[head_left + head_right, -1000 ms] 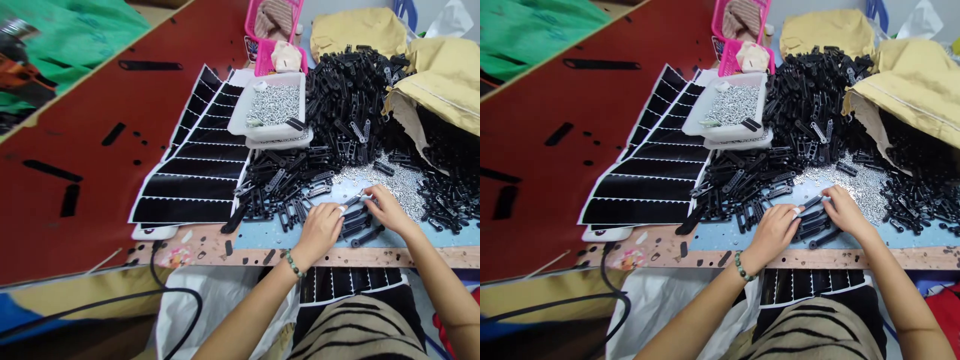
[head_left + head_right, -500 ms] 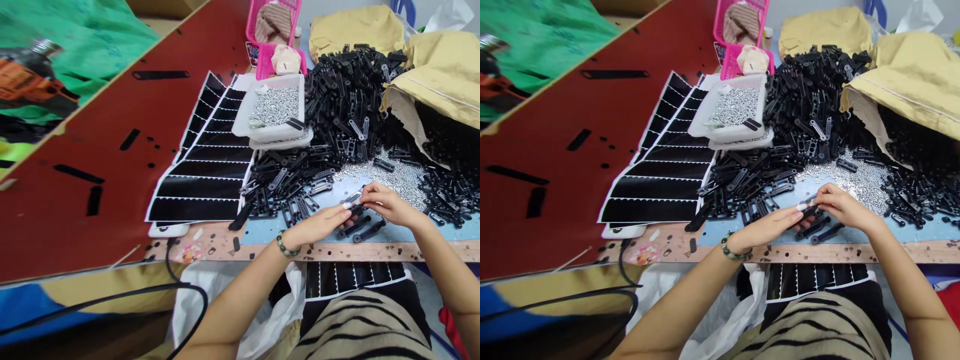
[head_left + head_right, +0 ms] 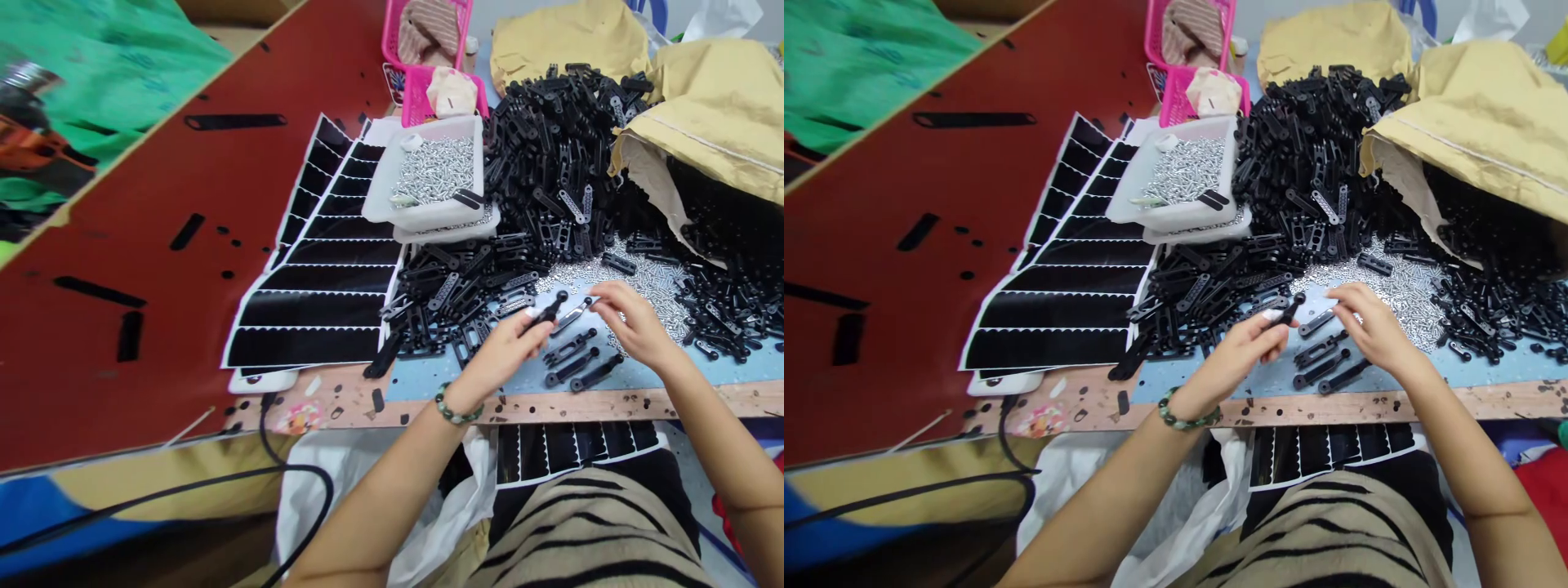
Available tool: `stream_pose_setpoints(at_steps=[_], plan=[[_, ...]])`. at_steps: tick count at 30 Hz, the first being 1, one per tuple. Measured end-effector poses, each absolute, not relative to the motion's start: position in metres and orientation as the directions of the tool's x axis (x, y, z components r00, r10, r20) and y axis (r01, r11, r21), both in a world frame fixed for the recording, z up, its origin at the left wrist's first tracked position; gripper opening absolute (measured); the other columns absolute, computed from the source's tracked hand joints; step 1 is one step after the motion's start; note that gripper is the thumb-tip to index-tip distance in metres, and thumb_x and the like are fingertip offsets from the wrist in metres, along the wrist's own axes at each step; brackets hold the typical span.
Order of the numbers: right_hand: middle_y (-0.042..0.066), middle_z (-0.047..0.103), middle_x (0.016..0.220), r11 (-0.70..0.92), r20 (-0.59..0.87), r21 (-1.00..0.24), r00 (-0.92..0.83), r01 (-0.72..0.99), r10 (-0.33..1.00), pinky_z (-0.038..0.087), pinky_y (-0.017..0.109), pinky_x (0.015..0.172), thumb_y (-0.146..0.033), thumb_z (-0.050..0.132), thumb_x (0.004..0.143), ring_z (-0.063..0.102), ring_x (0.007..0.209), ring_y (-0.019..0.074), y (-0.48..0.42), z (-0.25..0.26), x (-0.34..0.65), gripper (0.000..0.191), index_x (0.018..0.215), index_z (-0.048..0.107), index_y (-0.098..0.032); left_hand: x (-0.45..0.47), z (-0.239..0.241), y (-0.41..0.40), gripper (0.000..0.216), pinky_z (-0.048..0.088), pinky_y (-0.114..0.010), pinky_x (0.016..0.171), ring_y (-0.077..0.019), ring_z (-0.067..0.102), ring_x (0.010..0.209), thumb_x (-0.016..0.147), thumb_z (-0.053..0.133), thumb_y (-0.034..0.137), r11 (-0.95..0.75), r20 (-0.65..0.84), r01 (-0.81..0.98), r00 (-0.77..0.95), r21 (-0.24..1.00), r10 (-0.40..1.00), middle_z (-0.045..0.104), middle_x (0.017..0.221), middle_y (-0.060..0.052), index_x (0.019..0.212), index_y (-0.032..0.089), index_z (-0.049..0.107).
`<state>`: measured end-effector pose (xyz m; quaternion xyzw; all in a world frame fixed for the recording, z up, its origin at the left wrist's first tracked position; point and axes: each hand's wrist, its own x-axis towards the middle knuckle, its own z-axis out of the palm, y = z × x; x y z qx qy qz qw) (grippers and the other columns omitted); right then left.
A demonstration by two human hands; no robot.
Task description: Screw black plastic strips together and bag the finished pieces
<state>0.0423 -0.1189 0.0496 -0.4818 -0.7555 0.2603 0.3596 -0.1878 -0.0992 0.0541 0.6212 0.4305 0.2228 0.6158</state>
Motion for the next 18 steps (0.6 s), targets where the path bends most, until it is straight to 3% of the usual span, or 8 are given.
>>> stream_pose_setpoints(at_steps=[3, 6, 9, 11, 13, 16, 18], plan=[[0.009, 0.063, 0.104, 0.338, 0.143, -0.617, -0.321, 0.711, 0.936, 0.048, 0.043, 0.087, -0.021, 0.05, 0.092, 0.057, 0.099, 0.0241, -0.124, 0.033, 0.051, 0.023, 0.113, 0.058, -0.021, -0.197, 0.044, -0.088, 0.031, 0.042, -0.029, 0.071, -0.0162, 0.051, 0.077, 0.092, 0.046, 0.042, -0.079, -0.132, 0.396, 0.477, 0.915, 0.869, 0.053, 0.082, -0.002, 0.085, 0.016, 0.061], [0.009, 0.064, 0.101, 0.384, -0.02, -0.486, -0.449, 0.785, 0.893, 0.047, 0.044, 0.087, -0.016, 0.054, 0.088, 0.056, 0.098, 0.026, -0.128, 0.013, 0.054, 0.022, 0.109, 0.061, -0.02, -0.19, 0.025, -0.081, 0.023, 0.043, -0.033, 0.085, -0.0186, 0.054, 0.091, 0.093, 0.046, 0.033, -0.215, -0.034, 0.471, 0.467, 0.856, 0.884, 0.058, 0.095, -0.004, 0.098, 0.018, 0.062], [0.008, 0.062, 0.099, 0.404, -0.051, -0.456, -0.477, 0.793, 0.878, 0.048, 0.041, 0.084, -0.011, 0.052, 0.086, 0.056, 0.094, 0.024, -0.129, -0.001, 0.05, 0.02, 0.101, 0.062, -0.02, -0.174, 0.007, -0.077, 0.022, 0.044, -0.036, 0.088, -0.02, 0.054, 0.09, 0.094, 0.046, 0.029, -0.315, -0.006, 0.611, 0.464, 0.726, 0.886, 0.059, 0.089, -0.005, 0.092, 0.016, 0.063], [0.008, 0.06, 0.101, 0.384, -0.027, -0.477, -0.45, 0.791, 0.893, 0.049, 0.039, 0.083, -0.009, 0.051, 0.085, 0.056, 0.094, 0.0235, -0.129, -0.004, 0.046, 0.023, 0.102, 0.061, -0.02, -0.166, 0.001, -0.075, 0.023, 0.044, -0.037, 0.088, -0.0216, 0.054, 0.09, 0.094, 0.048, 0.028, -0.381, -0.009, 0.687, 0.492, 0.619, 0.871, 0.058, 0.088, -0.006, 0.085, 0.015, 0.064], [0.01, 0.058, 0.108, 0.369, 0.024, -0.516, -0.417, 0.773, 0.908, 0.049, 0.04, 0.086, -0.007, 0.05, 0.084, 0.055, 0.1, 0.0241, -0.129, 0.001, 0.042, 0.029, 0.109, 0.058, -0.019, -0.162, 0.003, -0.076, 0.02, 0.044, -0.039, 0.091, -0.0234, 0.053, 0.095, 0.092, 0.05, 0.027, -0.426, 0.008, 0.706, 0.512, 0.566, 0.859, 0.059, 0.094, -0.008, 0.091, 0.015, 0.065], [0.01, 0.057, 0.112, 0.383, 0.196, -0.635, -0.34, 0.671, 0.92, 0.049, 0.041, 0.089, -0.013, 0.049, 0.088, 0.055, 0.104, 0.0235, -0.137, 0.031, 0.044, 0.03, 0.116, 0.054, -0.021, -0.165, 0.029, -0.086, 0.027, 0.042, -0.043, 0.097, -0.0257, 0.052, 0.106, 0.093, 0.049, 0.028, -0.447, 0.141, 0.647, 0.468, 0.618, 0.873, 0.059, 0.107, -0.011, 0.112, 0.015, 0.061], [0.007, 0.06, 0.105, 0.396, 0.343, -0.723, -0.204, 0.566, 0.917, 0.051, 0.04, 0.085, -0.019, 0.046, 0.092, 0.058, 0.097, 0.0211, -0.153, 0.062, 0.05, 0.026, 0.115, 0.053, -0.026, -0.173, 0.06, -0.099, 0.033, 0.042, -0.042, 0.099, -0.0241, 0.051, 0.111, 0.095, 0.044, 0.031, -0.484, 0.265, 0.502, 0.446, 0.717, 0.855, 0.057, 0.116, -0.009, 0.125, 0.02, 0.055]])
